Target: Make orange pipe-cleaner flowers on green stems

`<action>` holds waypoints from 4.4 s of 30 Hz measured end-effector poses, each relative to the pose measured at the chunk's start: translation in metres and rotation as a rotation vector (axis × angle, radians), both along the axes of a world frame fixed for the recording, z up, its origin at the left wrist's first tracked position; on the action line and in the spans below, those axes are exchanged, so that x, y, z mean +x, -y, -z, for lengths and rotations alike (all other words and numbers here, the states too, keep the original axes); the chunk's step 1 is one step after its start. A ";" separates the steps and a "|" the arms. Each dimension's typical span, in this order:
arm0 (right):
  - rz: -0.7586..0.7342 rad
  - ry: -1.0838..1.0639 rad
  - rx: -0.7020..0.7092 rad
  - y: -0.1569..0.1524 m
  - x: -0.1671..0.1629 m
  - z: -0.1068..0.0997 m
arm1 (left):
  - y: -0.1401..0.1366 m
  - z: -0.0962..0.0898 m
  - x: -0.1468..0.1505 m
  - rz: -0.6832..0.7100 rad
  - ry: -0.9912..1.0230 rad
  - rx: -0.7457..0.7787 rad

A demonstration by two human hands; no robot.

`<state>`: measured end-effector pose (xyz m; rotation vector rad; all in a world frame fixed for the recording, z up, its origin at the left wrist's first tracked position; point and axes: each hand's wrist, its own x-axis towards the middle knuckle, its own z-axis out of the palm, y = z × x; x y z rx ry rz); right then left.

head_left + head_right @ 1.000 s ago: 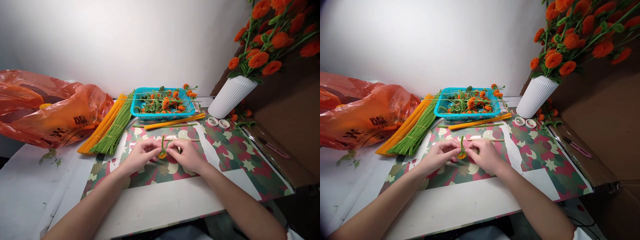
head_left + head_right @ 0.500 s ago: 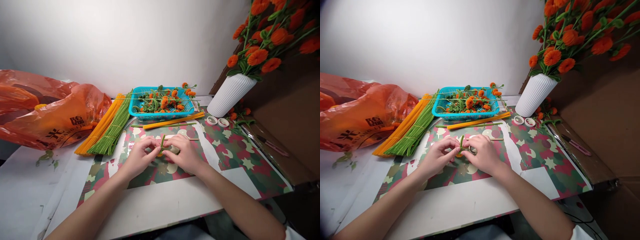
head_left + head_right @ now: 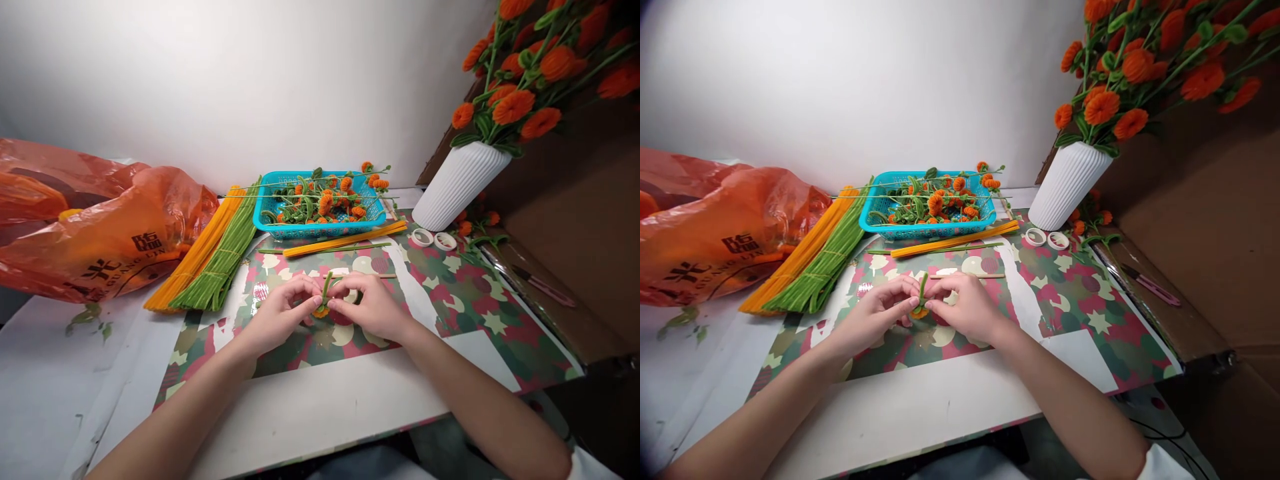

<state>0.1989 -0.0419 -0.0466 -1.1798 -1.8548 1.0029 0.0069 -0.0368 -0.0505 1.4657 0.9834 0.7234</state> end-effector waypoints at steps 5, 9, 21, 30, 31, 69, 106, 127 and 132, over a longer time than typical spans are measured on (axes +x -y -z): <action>-0.010 0.049 -0.007 0.000 0.001 0.001 | 0.001 0.006 0.001 -0.018 -0.085 0.159; 0.006 0.085 0.065 0.001 -0.003 0.000 | 0.004 0.005 0.003 -0.076 -0.175 0.320; -0.027 0.141 0.204 -0.002 0.000 0.002 | 0.001 -0.007 -0.001 0.024 0.018 -0.012; -0.023 0.145 0.237 0.000 0.000 0.000 | -0.004 -0.008 -0.006 0.117 0.035 -0.239; -0.030 0.152 0.247 0.000 0.000 0.001 | -0.004 -0.007 -0.006 0.126 0.027 -0.242; 0.127 0.127 0.196 0.000 -0.003 0.001 | 0.000 -0.006 0.000 0.009 -0.008 -0.100; -0.164 0.084 0.024 -0.004 0.006 -0.002 | 0.001 -0.001 -0.002 -0.010 0.250 -0.487; -0.155 0.148 0.156 -0.002 0.002 -0.001 | 0.006 -0.013 0.003 -0.053 0.002 -0.234; -0.235 0.035 0.187 -0.002 0.002 -0.001 | 0.002 -0.012 -0.002 0.077 0.151 -0.612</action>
